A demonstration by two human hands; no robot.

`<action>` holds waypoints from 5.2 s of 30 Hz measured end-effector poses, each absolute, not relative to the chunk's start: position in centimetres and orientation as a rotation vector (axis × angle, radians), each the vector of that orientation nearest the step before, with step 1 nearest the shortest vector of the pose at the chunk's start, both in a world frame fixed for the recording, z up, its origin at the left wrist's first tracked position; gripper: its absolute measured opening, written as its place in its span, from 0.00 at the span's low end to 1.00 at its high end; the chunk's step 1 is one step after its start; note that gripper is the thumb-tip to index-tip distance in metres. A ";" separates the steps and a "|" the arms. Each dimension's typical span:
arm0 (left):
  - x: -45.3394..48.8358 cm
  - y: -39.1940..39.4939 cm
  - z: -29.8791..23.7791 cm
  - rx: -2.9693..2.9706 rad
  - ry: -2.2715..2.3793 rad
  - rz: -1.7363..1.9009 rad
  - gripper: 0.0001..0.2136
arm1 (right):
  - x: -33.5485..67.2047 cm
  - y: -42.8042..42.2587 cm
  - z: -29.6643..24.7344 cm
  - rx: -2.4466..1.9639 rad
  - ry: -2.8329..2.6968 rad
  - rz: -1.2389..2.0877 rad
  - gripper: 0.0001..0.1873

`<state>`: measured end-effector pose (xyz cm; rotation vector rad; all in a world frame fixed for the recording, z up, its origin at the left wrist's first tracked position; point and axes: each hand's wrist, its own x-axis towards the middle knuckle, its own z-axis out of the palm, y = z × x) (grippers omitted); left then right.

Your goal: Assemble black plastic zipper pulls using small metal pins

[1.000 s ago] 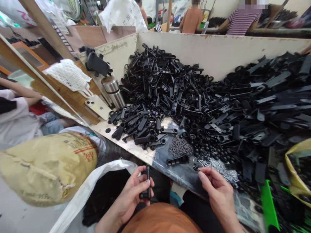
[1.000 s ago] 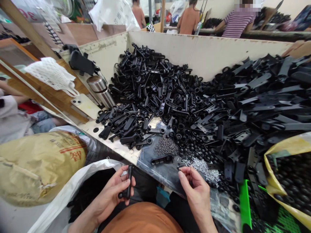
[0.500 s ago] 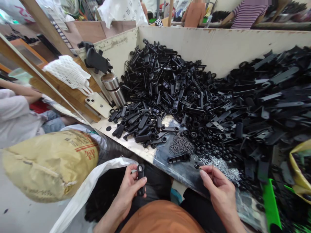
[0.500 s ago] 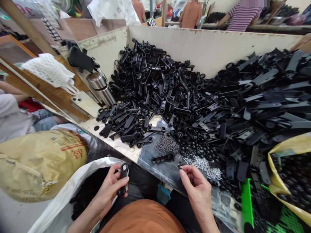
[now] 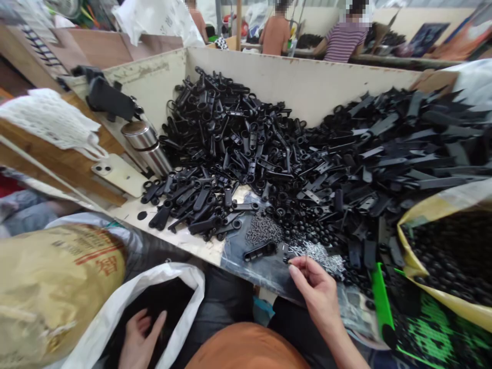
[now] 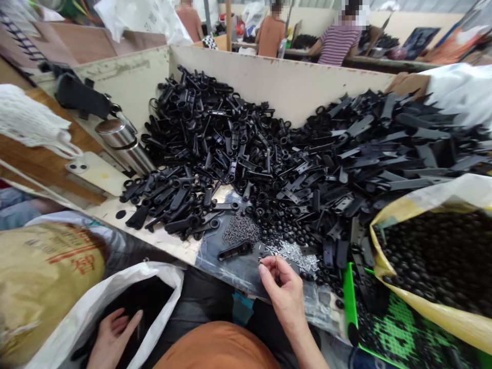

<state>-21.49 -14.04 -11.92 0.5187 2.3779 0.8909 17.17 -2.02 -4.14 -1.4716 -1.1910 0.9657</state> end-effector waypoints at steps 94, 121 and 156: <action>-1.2 -1.9 -2.8 1.087 1.452 0.679 0.23 | 16.5 -2.9 -2.9 -1.405 -1.525 0.825 0.04; -1.7 -1.9 -1.9 1.125 1.137 0.539 0.12 | 15.4 -2.7 -2.5 -1.371 -1.867 0.548 0.05; -1.7 -1.1 -3.3 0.924 1.241 0.695 0.19 | 17.2 -4.3 -0.8 -1.479 -2.030 0.676 0.22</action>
